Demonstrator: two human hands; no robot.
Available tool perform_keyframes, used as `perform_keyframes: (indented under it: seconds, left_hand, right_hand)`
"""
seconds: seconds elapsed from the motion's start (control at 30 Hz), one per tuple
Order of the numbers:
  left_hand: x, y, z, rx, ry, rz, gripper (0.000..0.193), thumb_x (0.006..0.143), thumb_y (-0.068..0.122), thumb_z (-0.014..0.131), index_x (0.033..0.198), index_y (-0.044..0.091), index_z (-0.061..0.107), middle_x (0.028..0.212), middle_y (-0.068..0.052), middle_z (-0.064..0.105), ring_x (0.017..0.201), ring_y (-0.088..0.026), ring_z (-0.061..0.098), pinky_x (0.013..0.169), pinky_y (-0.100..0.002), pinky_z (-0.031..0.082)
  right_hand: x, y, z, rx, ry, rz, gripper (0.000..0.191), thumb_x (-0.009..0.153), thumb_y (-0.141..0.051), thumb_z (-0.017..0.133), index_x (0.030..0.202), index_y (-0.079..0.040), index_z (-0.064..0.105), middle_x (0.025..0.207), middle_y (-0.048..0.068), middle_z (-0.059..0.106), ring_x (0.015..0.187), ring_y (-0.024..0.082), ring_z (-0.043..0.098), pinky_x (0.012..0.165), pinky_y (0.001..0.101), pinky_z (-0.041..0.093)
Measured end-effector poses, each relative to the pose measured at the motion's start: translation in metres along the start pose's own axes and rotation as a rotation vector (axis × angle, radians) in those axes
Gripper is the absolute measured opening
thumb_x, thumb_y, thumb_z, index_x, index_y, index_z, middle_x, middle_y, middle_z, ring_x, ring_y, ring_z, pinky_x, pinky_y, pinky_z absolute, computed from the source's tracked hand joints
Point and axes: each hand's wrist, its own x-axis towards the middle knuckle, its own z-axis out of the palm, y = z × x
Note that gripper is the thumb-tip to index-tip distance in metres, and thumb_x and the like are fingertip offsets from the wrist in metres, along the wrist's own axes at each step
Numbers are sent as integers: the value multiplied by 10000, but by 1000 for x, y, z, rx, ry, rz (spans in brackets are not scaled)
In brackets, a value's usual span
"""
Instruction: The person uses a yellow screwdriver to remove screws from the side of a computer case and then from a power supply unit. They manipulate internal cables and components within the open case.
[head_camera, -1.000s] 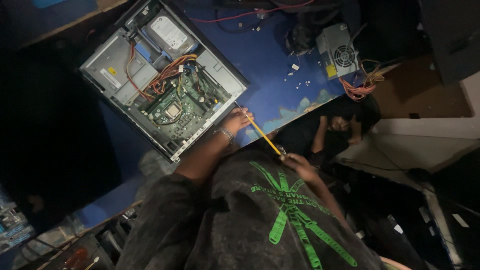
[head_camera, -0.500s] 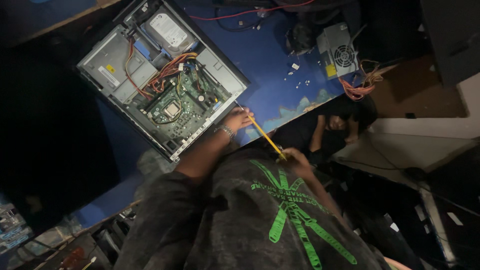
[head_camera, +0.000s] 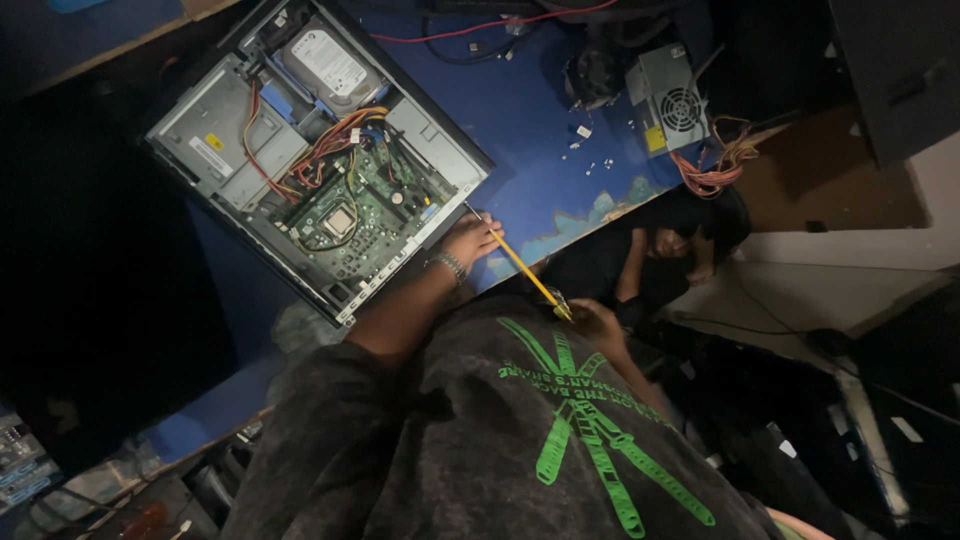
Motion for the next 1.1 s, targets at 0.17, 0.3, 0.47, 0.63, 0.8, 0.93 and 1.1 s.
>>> perform_keyframes:
  seconds: [0.17, 0.3, 0.47, 0.63, 0.8, 0.93, 1.1]
  left_hand:
    - [8, -9, 2, -48, 30, 36, 357, 999, 56, 529, 1352, 45, 478, 1217, -192, 666, 1164, -350, 692, 1021, -471, 572]
    - [6, -6, 6, -174, 70, 26, 402, 971, 19, 497, 1363, 76, 431, 1202, -230, 645, 1153, -382, 678, 1027, -501, 564]
    - [0, 2, 9, -330, 51, 26, 429, 1032, 182, 453, 1446, 73, 425, 1343, -236, 618, 1231, -378, 639, 1051, -488, 528]
    - [0, 4, 13, -374, 85, 15, 462, 1075, 305, 472, 1488, 110, 406, 1452, -195, 571, 1313, -340, 584, 1091, -453, 480]
    - [3, -2, 16, -376, 121, 85, 431, 1027, 181, 478, 1452, 124, 427, 1414, -187, 591, 1278, -333, 613, 1071, -474, 498]
    - [4, -8, 13, -309, 158, 88, 386, 1023, 187, 523, 1393, 85, 487, 1341, -156, 666, 1237, -302, 659, 1006, -428, 534]
    - [4, -12, 12, -153, 167, 18, 350, 1025, 216, 651, 1295, 21, 542, 1191, -132, 649, 1134, -302, 671, 929, -412, 605]
  right_hand:
    - [3, -3, -4, -1578, 102, 59, 355, 933, -299, 677, 1200, -71, 732, 1127, 130, 751, 1003, 271, 720, 927, 423, 577]
    - [-6, -12, -11, -1073, -284, -55, 409, 958, -260, 663, 1310, -55, 626, 1204, 159, 682, 1078, 276, 653, 940, 436, 528]
    - [-8, -7, -9, -608, -349, -327, 394, 1042, -237, 681, 1321, -19, 506, 1232, 143, 599, 1144, 305, 642, 1013, 468, 541]
    - [-9, 1, 0, -711, 57, -298, 257, 1044, -218, 611, 1150, 16, 610, 1063, 146, 679, 996, 278, 674, 917, 434, 559]
    - [-2, -11, 3, -930, 80, -422, 260, 1018, -162, 554, 1179, -5, 685, 1126, 108, 722, 1017, 212, 677, 941, 332, 519]
    - [1, -19, -1, -1130, -131, -796, 226, 960, -50, 633, 1175, -39, 700, 1213, 129, 712, 1118, 237, 692, 993, 365, 539]
    - [-2, -22, -5, -1477, 183, -545, 377, 778, -52, 740, 1155, -31, 732, 924, 96, 666, 840, 199, 641, 749, 339, 531]
